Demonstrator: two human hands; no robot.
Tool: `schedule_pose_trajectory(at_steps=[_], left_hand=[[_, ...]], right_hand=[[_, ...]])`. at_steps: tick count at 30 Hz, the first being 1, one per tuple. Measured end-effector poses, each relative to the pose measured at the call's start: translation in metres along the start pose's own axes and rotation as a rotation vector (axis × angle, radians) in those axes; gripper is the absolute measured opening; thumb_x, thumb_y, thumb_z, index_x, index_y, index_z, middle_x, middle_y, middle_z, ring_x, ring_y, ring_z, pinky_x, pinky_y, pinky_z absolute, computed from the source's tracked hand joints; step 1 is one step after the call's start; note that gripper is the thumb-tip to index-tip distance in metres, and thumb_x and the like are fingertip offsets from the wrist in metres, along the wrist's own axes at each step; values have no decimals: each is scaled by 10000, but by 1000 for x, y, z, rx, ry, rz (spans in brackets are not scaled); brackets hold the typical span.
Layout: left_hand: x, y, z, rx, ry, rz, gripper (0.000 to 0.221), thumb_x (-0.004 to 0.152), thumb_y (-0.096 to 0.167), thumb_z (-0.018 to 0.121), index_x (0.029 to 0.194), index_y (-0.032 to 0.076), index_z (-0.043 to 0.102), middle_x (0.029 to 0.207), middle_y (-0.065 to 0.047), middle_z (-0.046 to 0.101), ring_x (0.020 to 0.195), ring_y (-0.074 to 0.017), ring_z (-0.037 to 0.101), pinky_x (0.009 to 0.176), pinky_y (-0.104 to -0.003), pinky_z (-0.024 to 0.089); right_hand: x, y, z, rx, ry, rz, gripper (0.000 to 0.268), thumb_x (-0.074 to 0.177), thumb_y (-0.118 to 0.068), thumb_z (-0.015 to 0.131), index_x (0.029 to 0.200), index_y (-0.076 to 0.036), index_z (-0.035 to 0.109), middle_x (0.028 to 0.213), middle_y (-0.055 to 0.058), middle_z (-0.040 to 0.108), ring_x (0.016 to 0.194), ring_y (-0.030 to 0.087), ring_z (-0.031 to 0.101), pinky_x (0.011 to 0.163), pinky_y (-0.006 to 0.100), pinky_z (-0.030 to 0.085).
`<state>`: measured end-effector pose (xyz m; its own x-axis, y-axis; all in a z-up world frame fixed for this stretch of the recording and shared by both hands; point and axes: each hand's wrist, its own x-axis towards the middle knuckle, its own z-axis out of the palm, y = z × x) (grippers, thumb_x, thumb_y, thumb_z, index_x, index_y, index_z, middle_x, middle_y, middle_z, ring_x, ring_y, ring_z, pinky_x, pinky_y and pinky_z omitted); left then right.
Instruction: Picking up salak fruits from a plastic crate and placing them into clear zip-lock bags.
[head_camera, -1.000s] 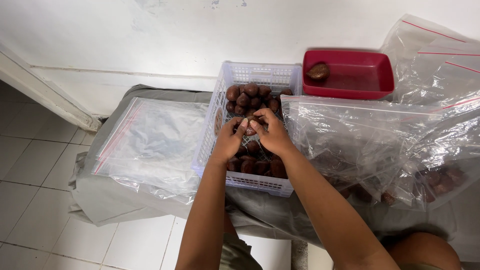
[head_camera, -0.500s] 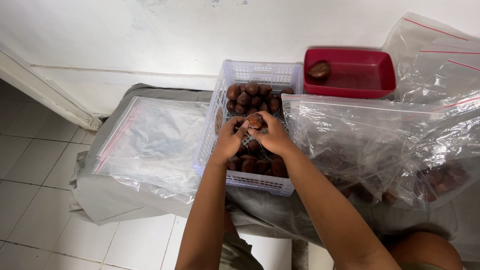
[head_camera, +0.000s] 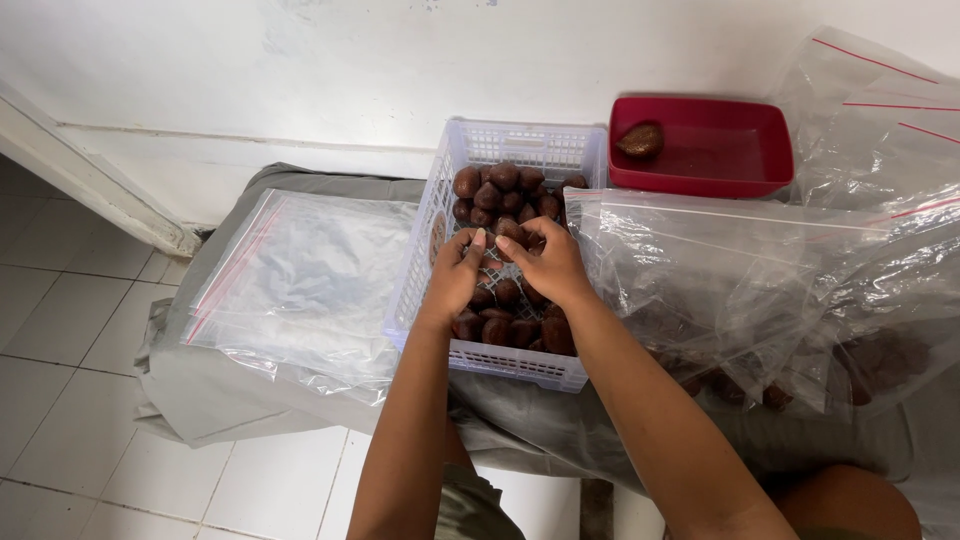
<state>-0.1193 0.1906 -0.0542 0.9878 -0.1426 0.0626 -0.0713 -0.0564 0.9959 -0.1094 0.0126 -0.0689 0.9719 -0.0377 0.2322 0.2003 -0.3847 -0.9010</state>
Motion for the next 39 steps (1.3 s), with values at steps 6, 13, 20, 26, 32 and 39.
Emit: schedule_pose_trajectory(at_steps=[6,13,20,26,32,39], left_hand=[[-10,20,-2,33,-1,-2,484,1037,358,656,1248,-57,521,1157,-273,607,941,-348,730,809,-412,633],[-4,7,-3,39,7,-10,407,1057,297,629,1255,-43,526,1192,-271,606,1036,-359,681,845,-408,629],[7,-1,-14,-17,41,141,325,1091,230,536,1282,-32,505,1216,-287,560,1083,-399,628,856,-493,625],[1,16,-5,-14,88,210,284,1066,206,588,1259,1,560,1152,-233,581,1056,-373,658,828,-495,639],[0,62,19,5,147,338,253,1060,176,595,1254,15,622,1024,-184,609,1027,-337,663,818,-506,595],[25,122,84,22,32,368,380,1108,187,434,1442,53,559,1019,-165,710,826,-205,656,753,-390,571]], right_hand=[[-1,4,4,68,-110,-135,361,1048,-331,668,1236,-22,655,1012,181,637,901,348,733,656,410,607],[-6,6,6,41,-96,-111,359,954,-217,732,1269,-115,595,1068,127,580,933,271,677,685,365,574],[-9,-9,4,95,-216,-101,523,985,-397,704,1371,-79,549,1240,228,639,1005,325,723,694,411,610],[-10,-29,0,162,-149,-100,511,974,-295,731,1379,-51,537,1235,254,624,1076,413,691,708,431,633],[-10,-87,-25,252,-78,-105,497,1023,-163,625,1441,20,430,1335,380,473,1206,585,560,858,605,608],[13,-91,-96,272,185,-87,509,957,-105,712,1412,0,507,1253,280,570,1133,455,659,843,469,625]])
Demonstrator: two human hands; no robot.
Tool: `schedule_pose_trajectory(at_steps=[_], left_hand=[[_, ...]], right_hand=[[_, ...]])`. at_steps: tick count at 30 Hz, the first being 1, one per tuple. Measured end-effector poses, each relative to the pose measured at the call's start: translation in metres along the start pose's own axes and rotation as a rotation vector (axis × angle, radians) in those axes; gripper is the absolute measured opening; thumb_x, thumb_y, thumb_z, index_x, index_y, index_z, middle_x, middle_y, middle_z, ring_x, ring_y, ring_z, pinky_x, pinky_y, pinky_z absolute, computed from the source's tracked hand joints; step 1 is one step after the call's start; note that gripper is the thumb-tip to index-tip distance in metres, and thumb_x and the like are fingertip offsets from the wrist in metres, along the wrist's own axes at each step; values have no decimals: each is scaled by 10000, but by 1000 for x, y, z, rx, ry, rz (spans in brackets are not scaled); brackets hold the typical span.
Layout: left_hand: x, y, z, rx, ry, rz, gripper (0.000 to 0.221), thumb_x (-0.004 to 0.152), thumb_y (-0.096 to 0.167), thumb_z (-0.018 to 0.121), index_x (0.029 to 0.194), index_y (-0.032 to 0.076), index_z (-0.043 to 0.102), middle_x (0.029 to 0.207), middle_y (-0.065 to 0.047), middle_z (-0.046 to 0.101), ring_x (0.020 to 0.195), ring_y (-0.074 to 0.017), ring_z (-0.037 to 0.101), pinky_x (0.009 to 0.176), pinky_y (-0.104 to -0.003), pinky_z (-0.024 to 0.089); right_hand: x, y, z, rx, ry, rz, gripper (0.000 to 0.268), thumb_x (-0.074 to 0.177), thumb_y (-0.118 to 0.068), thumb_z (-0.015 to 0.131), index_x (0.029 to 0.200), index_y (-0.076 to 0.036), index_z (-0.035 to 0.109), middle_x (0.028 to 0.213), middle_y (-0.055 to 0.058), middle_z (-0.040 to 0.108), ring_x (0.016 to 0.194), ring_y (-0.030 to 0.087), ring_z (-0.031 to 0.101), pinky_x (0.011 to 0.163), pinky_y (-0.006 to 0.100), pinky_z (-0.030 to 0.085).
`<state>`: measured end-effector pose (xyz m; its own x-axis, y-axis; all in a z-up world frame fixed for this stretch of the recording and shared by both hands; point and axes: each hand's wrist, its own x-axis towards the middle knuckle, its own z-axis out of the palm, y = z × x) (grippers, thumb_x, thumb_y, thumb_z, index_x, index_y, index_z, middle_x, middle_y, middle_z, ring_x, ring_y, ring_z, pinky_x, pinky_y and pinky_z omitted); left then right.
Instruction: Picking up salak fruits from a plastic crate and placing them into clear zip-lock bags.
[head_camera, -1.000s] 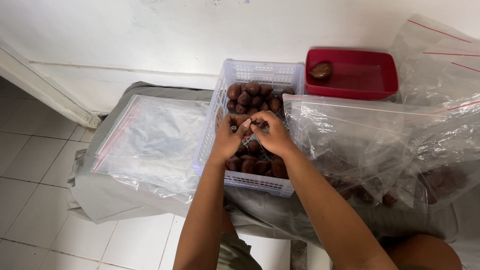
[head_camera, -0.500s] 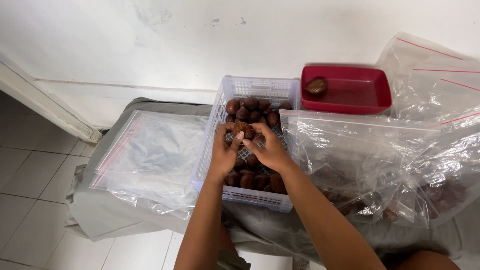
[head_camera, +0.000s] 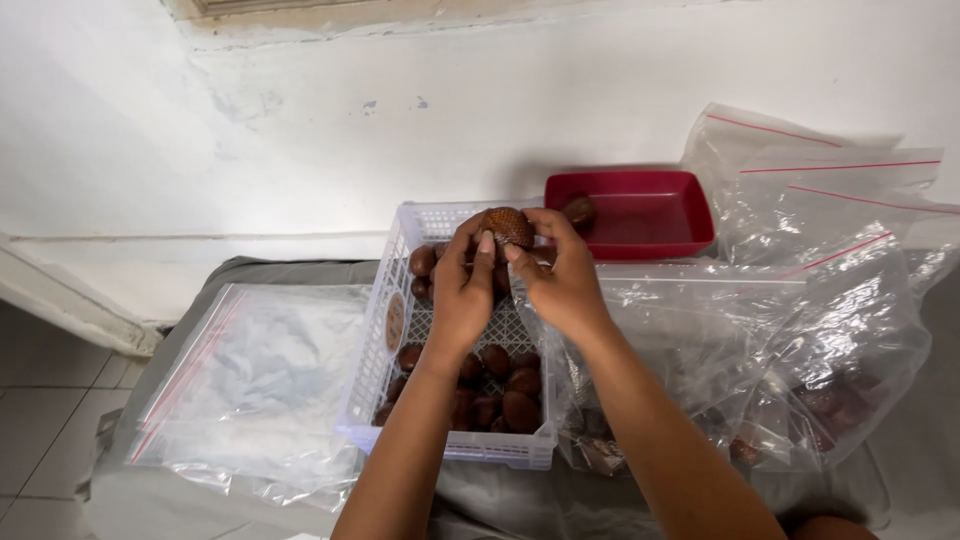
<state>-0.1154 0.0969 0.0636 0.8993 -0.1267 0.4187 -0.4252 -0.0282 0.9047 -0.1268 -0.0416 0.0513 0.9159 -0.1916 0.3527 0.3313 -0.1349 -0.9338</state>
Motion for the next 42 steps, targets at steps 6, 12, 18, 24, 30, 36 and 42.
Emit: schedule_pose_trajectory(at_steps=[6,12,18,24,30,36,42], left_hand=[[41,-5,64,325,-152,-34,451,1058,194,478,1466,1,486,1343,-225,601,1323,-423,523,1099,-586,421],[65,-58,107,940,-343,-158,454,1055,292,367,1451,142,531,1542,-92,459,1431,-347,397,1144,-665,284],[64,-95,122,1082,-404,-130,517,942,232,461,1433,103,566,1525,-108,492,1409,-377,416,1098,-702,319],[61,-90,118,1069,-417,-153,489,961,191,477,1419,58,586,1487,-134,546,1405,-394,442,1105,-684,330],[57,-84,111,988,-385,-141,465,945,196,479,1364,60,626,1443,-124,587,1370,-389,477,1084,-667,365],[35,-27,77,842,-219,-68,420,1006,178,392,1341,118,637,1348,-90,637,1337,-349,518,1087,-568,406],[3,-15,7,589,15,-2,360,974,105,484,1260,0,675,1205,-255,674,1215,-491,584,987,-624,474]], right_hand=[[51,23,-85,-438,177,36,443,901,-215,803,1321,-144,680,1166,123,722,1148,326,681,936,432,554],[79,44,-114,-689,-72,258,443,906,-162,753,1329,-96,639,1259,165,686,1204,352,656,951,468,558],[94,65,-109,-758,-186,318,413,922,-213,721,1304,-72,657,1232,190,686,1119,339,691,854,462,596],[94,51,-103,-772,-271,331,395,946,-172,691,1311,-23,663,1266,247,679,1175,378,670,895,465,587],[99,67,-103,-816,-249,274,339,976,-138,660,1298,-38,692,1253,219,697,1149,365,684,864,457,602],[87,39,-92,-824,-132,93,259,984,-73,627,1215,-35,737,1144,199,735,1050,383,713,826,469,602],[46,-28,-31,-495,-84,-238,207,967,11,583,1101,4,739,1024,245,720,907,370,721,725,398,602]])
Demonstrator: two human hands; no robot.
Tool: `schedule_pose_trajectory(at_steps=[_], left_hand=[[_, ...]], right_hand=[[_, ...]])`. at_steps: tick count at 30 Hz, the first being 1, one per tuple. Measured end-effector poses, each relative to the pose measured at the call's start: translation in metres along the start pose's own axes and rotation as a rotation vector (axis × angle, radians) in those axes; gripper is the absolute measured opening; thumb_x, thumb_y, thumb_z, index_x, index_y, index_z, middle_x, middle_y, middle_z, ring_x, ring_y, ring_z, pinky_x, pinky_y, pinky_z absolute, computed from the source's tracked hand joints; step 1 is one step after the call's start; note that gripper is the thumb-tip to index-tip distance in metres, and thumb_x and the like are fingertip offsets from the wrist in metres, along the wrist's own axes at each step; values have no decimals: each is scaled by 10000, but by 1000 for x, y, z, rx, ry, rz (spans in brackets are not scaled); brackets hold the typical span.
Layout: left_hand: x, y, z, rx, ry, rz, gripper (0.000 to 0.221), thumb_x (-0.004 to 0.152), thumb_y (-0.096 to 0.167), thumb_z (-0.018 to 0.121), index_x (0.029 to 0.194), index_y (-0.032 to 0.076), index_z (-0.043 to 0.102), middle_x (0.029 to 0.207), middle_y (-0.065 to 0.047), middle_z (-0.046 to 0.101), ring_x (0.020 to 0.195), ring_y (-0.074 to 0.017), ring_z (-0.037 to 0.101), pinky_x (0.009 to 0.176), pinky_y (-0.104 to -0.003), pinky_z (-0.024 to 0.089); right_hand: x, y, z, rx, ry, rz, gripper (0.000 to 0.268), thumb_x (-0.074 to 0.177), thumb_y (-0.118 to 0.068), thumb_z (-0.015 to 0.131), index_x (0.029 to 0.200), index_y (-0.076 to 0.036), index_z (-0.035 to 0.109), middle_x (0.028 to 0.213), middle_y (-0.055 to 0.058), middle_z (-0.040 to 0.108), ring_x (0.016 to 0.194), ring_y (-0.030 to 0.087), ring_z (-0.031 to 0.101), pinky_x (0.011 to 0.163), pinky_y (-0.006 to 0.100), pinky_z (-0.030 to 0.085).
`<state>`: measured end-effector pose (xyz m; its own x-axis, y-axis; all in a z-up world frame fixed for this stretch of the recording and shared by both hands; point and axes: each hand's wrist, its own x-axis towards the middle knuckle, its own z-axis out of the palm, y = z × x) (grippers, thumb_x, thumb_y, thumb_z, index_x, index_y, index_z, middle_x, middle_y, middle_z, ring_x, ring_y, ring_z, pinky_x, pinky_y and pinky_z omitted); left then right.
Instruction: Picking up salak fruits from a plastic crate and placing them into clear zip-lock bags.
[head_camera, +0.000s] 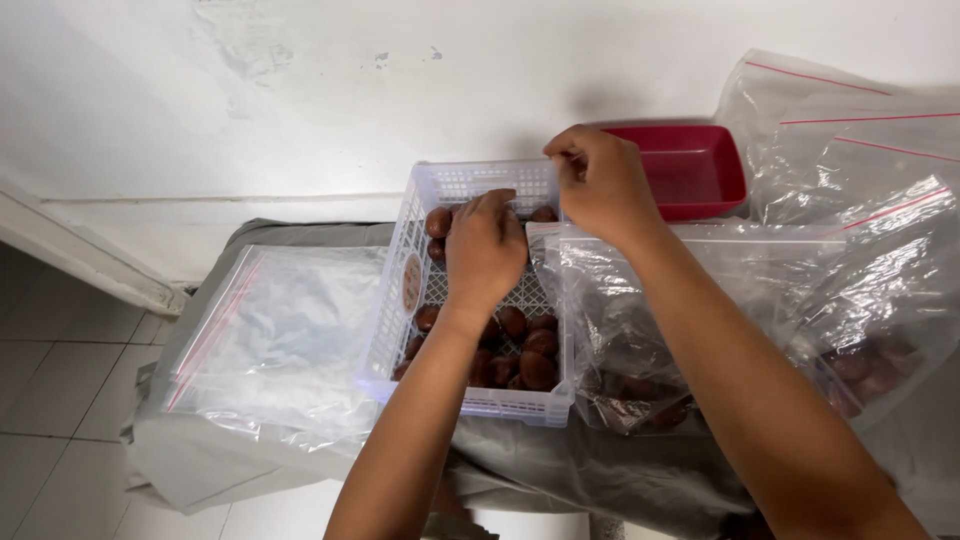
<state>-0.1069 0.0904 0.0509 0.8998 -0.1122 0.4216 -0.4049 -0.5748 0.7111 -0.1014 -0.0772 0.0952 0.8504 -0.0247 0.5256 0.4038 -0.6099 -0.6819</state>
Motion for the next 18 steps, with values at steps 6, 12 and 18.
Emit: schedule_pose_trajectory(at_steps=[6,12,18], left_hand=[[-40,-83,-22,29,-119,-286,378,998,121,472,1312,-9,637,1228,-271,672,1207,-491,614,996,-599,503],[-77,-210,29,193,-484,-347,391,946,185,536,1311,114,655,1228,-172,685,1207,-383,649,1011,-506,541],[-81,-179,19,190,-676,-382,491,934,160,523,1391,10,621,1281,-240,670,1227,-418,633,1045,-505,524]], right_hand=[[-35,-14,98,223,-187,33,249,964,-1,539,1114,15,737,966,257,732,849,369,752,712,445,613],[-90,57,180,-30,-539,260,337,939,-35,574,1251,18,691,1220,270,699,1218,462,633,999,564,541],[-91,33,156,-514,-936,256,671,822,-39,516,1490,-98,524,1534,149,510,1396,417,411,1157,591,326]])
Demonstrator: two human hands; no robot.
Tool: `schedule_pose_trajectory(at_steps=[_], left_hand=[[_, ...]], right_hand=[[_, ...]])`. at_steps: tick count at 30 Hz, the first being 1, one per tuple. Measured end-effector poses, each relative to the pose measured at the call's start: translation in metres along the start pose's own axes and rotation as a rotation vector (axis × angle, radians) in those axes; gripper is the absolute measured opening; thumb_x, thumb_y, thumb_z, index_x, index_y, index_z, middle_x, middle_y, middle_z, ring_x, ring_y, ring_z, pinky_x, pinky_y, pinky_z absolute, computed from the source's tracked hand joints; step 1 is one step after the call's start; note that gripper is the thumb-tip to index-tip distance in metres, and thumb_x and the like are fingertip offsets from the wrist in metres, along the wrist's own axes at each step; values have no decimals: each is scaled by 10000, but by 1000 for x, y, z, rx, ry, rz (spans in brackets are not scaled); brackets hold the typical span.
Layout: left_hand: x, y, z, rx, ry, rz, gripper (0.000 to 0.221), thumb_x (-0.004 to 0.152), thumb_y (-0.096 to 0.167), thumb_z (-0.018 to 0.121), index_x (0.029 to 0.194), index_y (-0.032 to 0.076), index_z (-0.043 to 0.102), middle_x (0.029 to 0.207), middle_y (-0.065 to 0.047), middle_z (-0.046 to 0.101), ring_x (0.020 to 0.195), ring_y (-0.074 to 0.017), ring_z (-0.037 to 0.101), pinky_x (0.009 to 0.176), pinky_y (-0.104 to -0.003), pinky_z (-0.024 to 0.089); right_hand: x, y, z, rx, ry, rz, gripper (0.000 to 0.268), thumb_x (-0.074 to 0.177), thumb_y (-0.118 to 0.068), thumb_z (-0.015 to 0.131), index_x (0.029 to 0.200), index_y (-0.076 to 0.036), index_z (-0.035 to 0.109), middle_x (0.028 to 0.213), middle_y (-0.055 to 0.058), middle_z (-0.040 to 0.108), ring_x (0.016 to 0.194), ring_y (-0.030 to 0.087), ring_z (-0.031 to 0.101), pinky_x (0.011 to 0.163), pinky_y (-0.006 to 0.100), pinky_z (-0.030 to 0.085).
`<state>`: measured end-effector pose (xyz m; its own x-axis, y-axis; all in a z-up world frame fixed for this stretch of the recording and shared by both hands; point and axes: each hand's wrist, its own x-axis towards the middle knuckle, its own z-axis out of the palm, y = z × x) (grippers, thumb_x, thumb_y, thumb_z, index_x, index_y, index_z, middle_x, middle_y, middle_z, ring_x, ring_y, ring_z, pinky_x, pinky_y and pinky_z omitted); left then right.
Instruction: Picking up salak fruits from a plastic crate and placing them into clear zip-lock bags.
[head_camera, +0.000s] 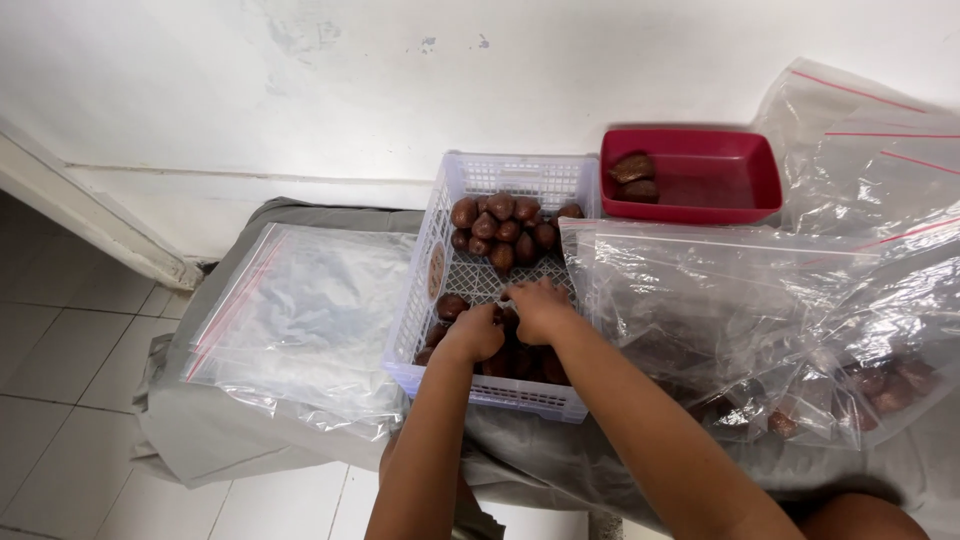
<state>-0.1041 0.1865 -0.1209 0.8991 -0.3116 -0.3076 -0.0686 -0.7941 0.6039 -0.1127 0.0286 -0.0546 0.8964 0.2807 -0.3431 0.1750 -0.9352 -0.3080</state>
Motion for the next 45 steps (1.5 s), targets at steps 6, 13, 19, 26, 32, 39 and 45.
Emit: schedule_pose_trajectory(at_steps=[6,13,19,26,32,39,45], left_hand=[[7,0,-2,-9,-22,-40,448,968,206,550,1379,53,644,1284,-194,692,1229,-385,647,1018,-490,544],[-16,23,-14,-54,-32,-28,440,984,153,524,1389,14,628,1308,-225,676,1261,-415,618,1040,-510,527],[-22,32,-23,-115,43,-22,425,1002,153,498,1385,17,620,1287,-239,676,1256,-425,617,1054,-522,519],[-33,42,-39,-498,337,4,501,1127,363,349,1314,9,649,1106,-218,714,1092,-370,692,955,-526,533],[-44,54,-45,-697,426,132,398,1104,294,507,1288,-32,640,1071,-227,691,967,-305,703,907,-493,530],[-25,33,-31,-720,491,235,397,1131,217,409,1263,-47,674,999,-265,694,1019,-380,688,937,-516,510],[-38,50,-37,-732,536,288,385,1121,197,429,1266,-64,672,1059,-316,691,1074,-355,637,985,-542,475]], right_hand=[[10,13,17,314,-120,286,744,850,-163,511,1578,-183,354,1651,61,340,1508,267,299,1259,444,95],[-8,1,-4,209,-197,298,741,851,-170,466,1572,-164,298,1520,81,394,1398,221,378,1114,308,291],[-10,10,0,90,-152,70,776,869,-60,547,1594,-19,274,1521,187,471,1437,340,415,1206,447,366],[-13,-4,-9,774,176,-9,543,987,-381,635,1441,-105,523,1397,248,543,1323,413,548,1074,521,477],[3,10,7,1103,288,-77,555,1050,-565,530,1313,-81,600,1044,218,695,974,290,745,827,414,596],[9,13,12,1084,325,-152,451,1090,-455,455,1251,-65,616,934,172,731,904,240,748,718,338,559],[33,25,28,1116,367,-238,419,1019,-444,669,1253,-97,654,942,117,730,901,208,733,718,320,564]])
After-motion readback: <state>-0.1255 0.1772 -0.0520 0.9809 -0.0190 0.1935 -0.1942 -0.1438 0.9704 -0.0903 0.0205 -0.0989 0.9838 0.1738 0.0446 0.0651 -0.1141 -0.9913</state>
